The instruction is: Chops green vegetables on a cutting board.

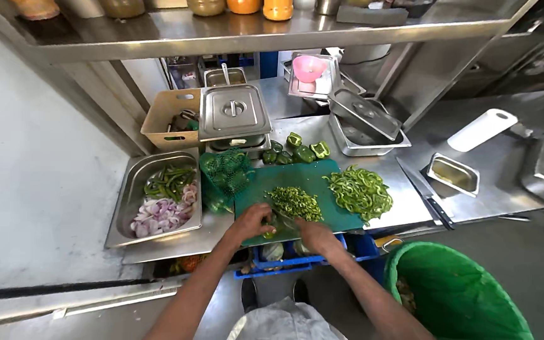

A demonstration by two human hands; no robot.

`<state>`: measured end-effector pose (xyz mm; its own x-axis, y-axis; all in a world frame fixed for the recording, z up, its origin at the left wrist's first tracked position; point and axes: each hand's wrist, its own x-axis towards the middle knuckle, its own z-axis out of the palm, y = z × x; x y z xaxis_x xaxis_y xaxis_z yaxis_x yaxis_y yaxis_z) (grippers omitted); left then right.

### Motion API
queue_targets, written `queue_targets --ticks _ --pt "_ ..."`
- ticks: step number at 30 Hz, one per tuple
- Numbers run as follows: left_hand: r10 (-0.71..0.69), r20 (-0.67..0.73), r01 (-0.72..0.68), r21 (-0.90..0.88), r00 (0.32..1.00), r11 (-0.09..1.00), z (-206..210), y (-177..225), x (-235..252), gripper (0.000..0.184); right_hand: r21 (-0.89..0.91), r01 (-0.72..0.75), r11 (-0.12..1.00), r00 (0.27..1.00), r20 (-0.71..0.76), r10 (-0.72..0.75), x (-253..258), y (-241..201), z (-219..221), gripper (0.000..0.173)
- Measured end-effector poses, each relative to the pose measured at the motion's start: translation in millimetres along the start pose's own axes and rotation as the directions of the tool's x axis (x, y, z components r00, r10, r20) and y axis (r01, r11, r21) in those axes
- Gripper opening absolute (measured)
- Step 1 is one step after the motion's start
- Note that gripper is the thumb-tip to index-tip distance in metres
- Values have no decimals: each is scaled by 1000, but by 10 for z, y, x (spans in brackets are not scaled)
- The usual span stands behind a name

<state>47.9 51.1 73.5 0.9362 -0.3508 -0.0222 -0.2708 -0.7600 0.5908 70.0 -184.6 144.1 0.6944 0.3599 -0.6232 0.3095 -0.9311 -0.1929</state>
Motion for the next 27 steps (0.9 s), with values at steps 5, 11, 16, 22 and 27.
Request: queue_targets --ticks 5,11,16,22,27 --pt "33 -57 -33 -3 998 999 44 -15 -31 31 27 2 1000 1000 9 -2 34 -53 129 49" --pt "35 -105 -38 -28 994 999 72 -21 -62 31 -35 12 999 999 41 -11 -158 -10 -216 47" --pt "31 -136 -36 -34 990 999 144 -50 -107 33 115 35 993 999 21 -38 287 -77 389 52" --pt "76 -17 -76 8 997 997 -41 -87 -181 21 52 12 999 999 43 -14 213 -124 280 50" --pt "134 74 -136 13 988 991 -145 -70 -89 13 -74 -11 997 1000 5 12 -235 -212 -132 42"
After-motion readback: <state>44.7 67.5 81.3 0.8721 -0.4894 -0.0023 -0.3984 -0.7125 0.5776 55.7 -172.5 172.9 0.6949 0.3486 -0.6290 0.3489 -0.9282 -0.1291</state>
